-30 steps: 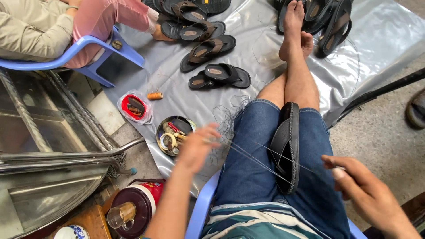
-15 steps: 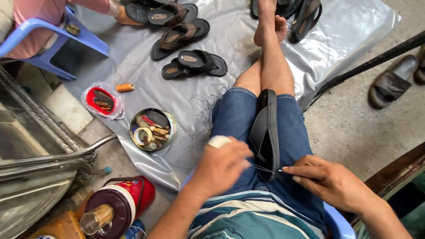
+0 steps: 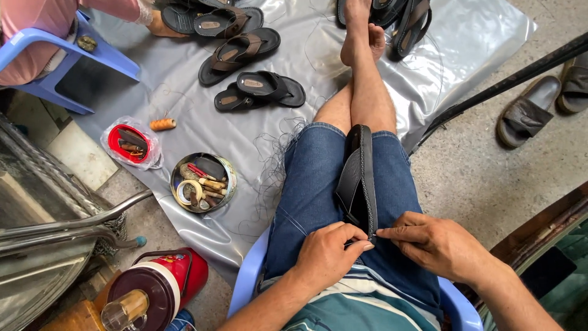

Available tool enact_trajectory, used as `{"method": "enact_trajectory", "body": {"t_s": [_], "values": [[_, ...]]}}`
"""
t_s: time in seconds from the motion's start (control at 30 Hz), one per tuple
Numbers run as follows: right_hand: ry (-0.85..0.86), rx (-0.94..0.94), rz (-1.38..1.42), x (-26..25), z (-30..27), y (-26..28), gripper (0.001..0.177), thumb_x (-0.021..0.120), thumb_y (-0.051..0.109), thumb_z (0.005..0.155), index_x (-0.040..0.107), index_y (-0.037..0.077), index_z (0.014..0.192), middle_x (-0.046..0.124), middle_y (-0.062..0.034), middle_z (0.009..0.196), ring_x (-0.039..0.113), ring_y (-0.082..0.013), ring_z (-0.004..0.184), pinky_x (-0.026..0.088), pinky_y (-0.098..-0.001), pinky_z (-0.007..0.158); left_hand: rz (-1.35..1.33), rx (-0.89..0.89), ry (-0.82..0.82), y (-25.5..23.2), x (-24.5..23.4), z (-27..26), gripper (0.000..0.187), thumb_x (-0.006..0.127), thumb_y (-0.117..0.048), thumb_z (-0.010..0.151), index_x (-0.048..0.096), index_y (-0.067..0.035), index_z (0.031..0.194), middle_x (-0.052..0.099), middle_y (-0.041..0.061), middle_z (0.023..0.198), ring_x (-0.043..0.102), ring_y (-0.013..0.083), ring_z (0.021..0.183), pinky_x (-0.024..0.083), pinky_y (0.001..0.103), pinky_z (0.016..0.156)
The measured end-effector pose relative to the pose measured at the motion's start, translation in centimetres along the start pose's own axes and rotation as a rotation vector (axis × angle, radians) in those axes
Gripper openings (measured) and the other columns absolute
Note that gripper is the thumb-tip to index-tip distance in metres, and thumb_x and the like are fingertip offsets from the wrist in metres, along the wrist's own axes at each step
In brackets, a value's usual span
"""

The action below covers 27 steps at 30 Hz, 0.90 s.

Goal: Hand-stitching the sole of a sandal using a needle and thread.

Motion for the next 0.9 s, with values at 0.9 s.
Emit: {"method": "enact_trajectory", "body": {"t_s": [0.9], "values": [[-0.226,0.006,-0.081,1.2,-0.3,-0.1,0.026,0.066,0.014,0.063,0.074,0.025,0.086,0.065,0.0126,0.073,0.058,-0.0091,0.043,0.049,-0.0242,0.043,-0.181,0.087,-0.093,1.0,1.8,0.0,0.005,0.069,-0.010,0.074,0.068,-0.005,0.076,0.062,0.002,0.070,0.054,0.0114,0.051,0.045,0.023,0.043]]}}
Point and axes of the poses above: each hand's wrist, its own z-axis towards the middle knuckle, its own x-axis out of the palm, y = z × x, the point moved 5 cm from there along z, towards the middle knuckle
